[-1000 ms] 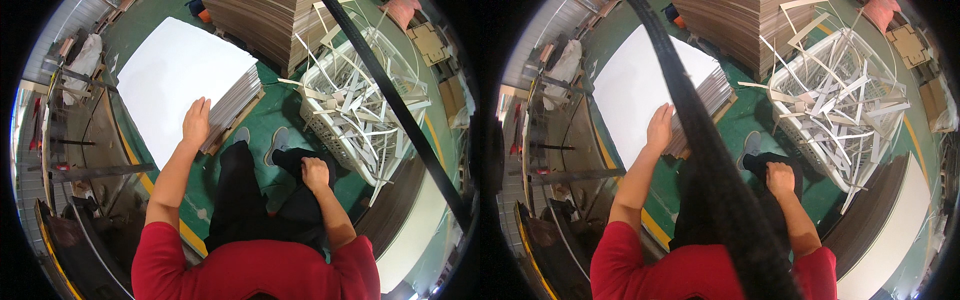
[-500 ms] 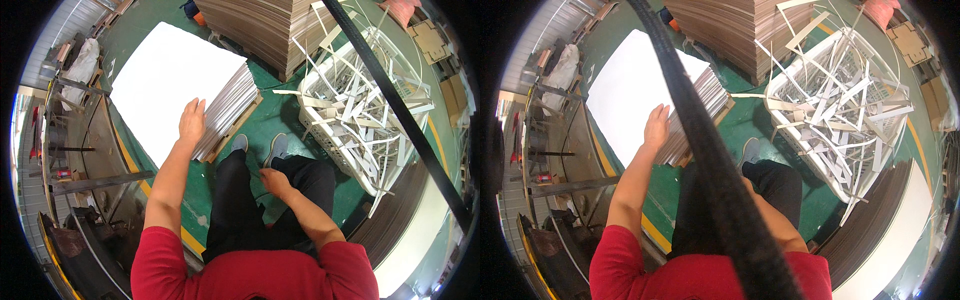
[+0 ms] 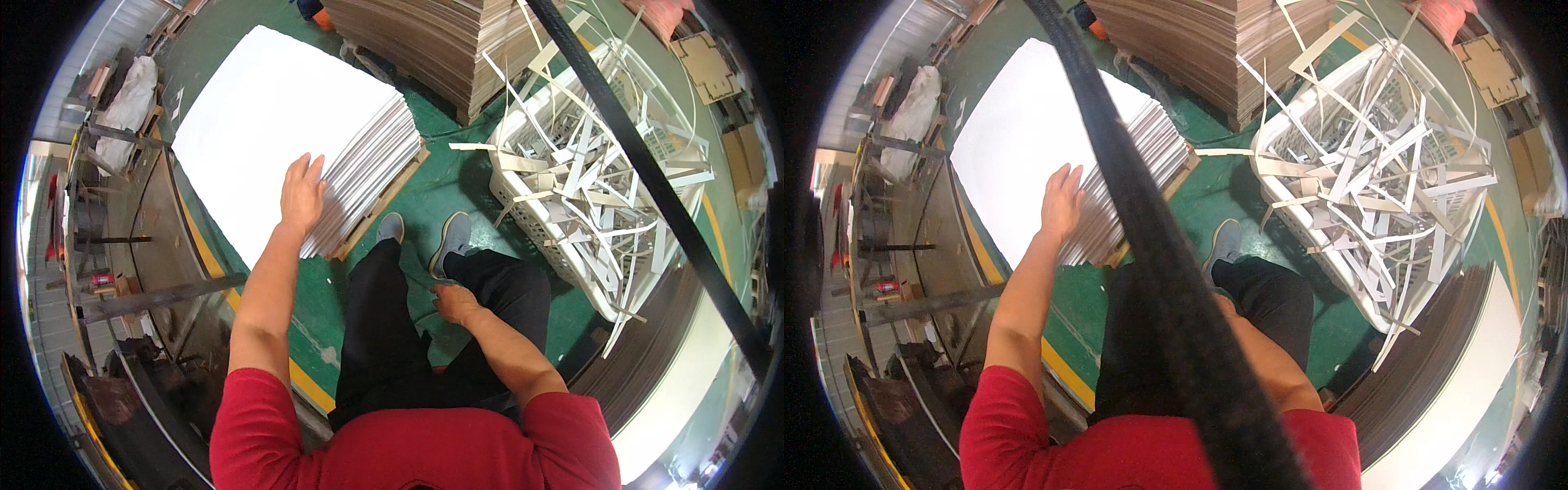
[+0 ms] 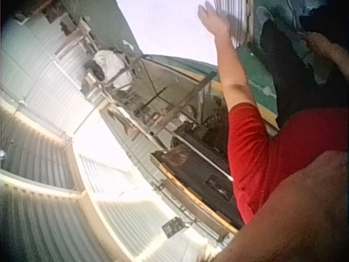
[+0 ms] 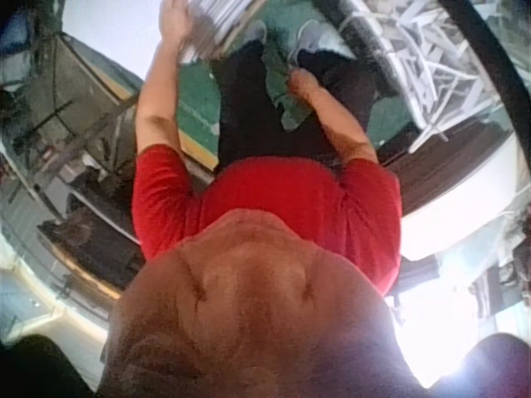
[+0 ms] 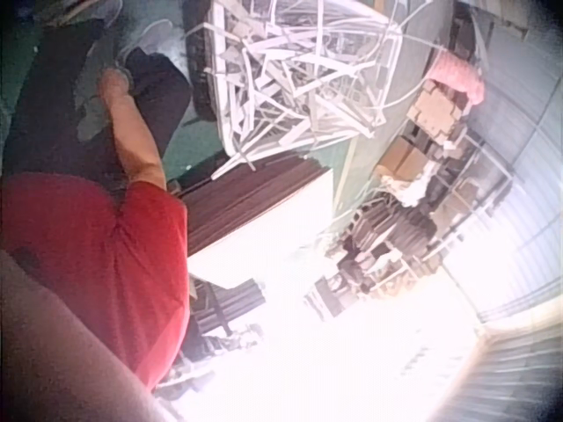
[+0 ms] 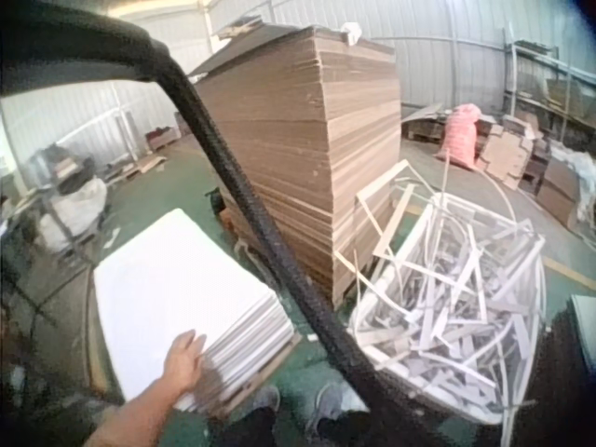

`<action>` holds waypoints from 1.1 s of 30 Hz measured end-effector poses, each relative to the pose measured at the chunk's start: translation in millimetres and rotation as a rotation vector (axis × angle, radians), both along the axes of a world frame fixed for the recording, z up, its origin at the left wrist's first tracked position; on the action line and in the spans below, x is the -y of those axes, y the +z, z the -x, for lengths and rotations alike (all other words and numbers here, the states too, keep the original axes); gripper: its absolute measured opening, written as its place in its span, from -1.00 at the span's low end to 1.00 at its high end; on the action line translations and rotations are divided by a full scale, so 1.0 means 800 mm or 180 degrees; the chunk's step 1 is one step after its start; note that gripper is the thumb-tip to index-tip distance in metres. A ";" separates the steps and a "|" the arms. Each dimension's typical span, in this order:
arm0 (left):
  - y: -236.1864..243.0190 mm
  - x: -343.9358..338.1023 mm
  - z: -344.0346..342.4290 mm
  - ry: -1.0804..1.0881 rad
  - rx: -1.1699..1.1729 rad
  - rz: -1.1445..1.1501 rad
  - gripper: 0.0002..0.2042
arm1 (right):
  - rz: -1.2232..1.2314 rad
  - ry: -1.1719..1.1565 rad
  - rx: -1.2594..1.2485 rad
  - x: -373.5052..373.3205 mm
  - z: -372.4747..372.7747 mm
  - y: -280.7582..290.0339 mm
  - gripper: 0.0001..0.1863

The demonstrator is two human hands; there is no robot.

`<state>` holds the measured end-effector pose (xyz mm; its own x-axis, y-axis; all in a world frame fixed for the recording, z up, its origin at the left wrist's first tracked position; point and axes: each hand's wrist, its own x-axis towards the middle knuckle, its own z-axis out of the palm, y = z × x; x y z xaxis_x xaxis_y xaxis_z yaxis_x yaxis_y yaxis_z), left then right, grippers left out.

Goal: The person peels thin waste strips from the edges of cardboard sheets and places them in a basket before stacking the cleaned sheets on a pallet.

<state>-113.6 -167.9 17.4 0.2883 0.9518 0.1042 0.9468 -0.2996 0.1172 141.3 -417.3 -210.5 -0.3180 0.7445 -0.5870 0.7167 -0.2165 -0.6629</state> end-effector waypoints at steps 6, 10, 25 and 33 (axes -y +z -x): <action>-0.010 0.005 0.008 -0.0029 0.0194 -0.0012 -0.60 | 0.0046 -0.0461 -0.0502 -0.004 -0.004 0.019 -0.67; -0.015 0.042 0.050 0.0338 0.0668 -0.0487 -0.60 | -0.0866 -0.0058 -0.0365 -0.074 -0.001 0.107 -0.73; -0.074 0.180 0.187 0.3386 0.2649 -0.0299 -0.44 | -0.3158 -0.1071 0.0432 -0.459 0.018 0.239 -0.55; -0.069 0.158 0.173 0.3080 0.2575 -0.0644 -0.47 | -0.2466 -0.0627 0.1019 -0.471 0.026 0.237 -0.55</action>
<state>-252.1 -294.1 -38.1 -0.7238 0.6838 0.0918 0.4683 0.3892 0.7933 120.7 -40.7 -20.8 -0.0468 0.9965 0.0699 0.8913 0.0733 -0.4476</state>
